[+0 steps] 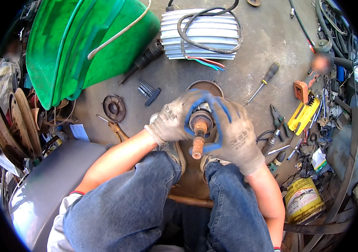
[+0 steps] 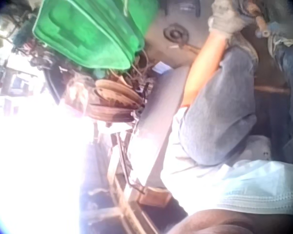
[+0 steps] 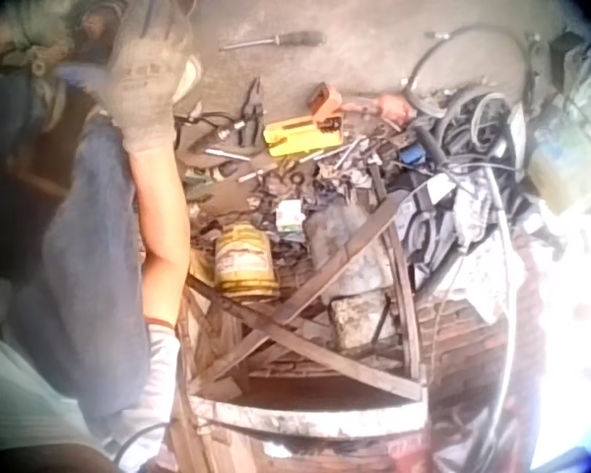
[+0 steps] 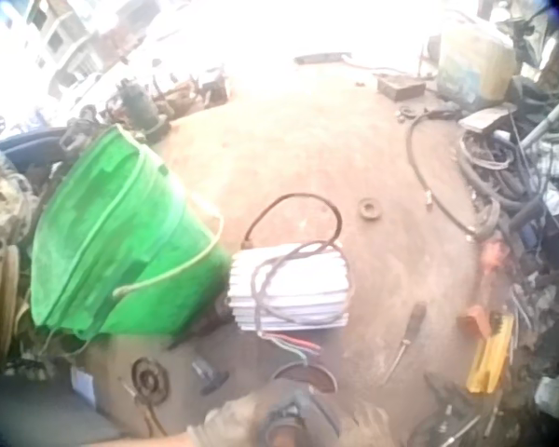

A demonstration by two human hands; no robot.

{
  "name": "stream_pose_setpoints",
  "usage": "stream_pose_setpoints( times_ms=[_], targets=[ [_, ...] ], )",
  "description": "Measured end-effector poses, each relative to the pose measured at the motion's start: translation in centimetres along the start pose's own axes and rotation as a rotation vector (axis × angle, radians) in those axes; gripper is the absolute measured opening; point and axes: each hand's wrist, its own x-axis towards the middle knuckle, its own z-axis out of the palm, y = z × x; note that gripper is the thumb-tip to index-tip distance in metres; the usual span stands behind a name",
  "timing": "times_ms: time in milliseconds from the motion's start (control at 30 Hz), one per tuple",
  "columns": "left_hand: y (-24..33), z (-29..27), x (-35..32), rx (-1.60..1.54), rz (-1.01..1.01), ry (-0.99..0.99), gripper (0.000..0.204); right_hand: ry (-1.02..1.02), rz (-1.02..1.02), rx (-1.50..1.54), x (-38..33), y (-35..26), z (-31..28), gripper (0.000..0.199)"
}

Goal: The person disassembles an electric motor while sitting on the floor. They use a power drill to remove bolts, a screwdriver to pry off a cover, and a heat gun to loosen components. The person separates the motor into its main parts, including the stator and rotor, and places them on the floor.

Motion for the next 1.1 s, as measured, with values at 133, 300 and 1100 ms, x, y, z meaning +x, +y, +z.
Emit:
stream_pose_setpoints(
  times_ms=[133,300,1100],
  targets=[
    [0.0,-0.1,-0.3,-0.076,-0.099,-0.011,0.102,-0.031,-0.011,-0.098,0.7,-0.5,0.8,0.093],
    [0.3,-0.3,-0.1,-0.010,-0.074,-0.006,0.098,0.423,0.481,0.179,-2.8,7.9,-1.4,0.053],
    [0.8,-0.6,0.2,-0.012,-0.076,-0.007,0.098,0.124,-0.002,0.047,-0.9,0.4,0.9,0.086]
  ],
)
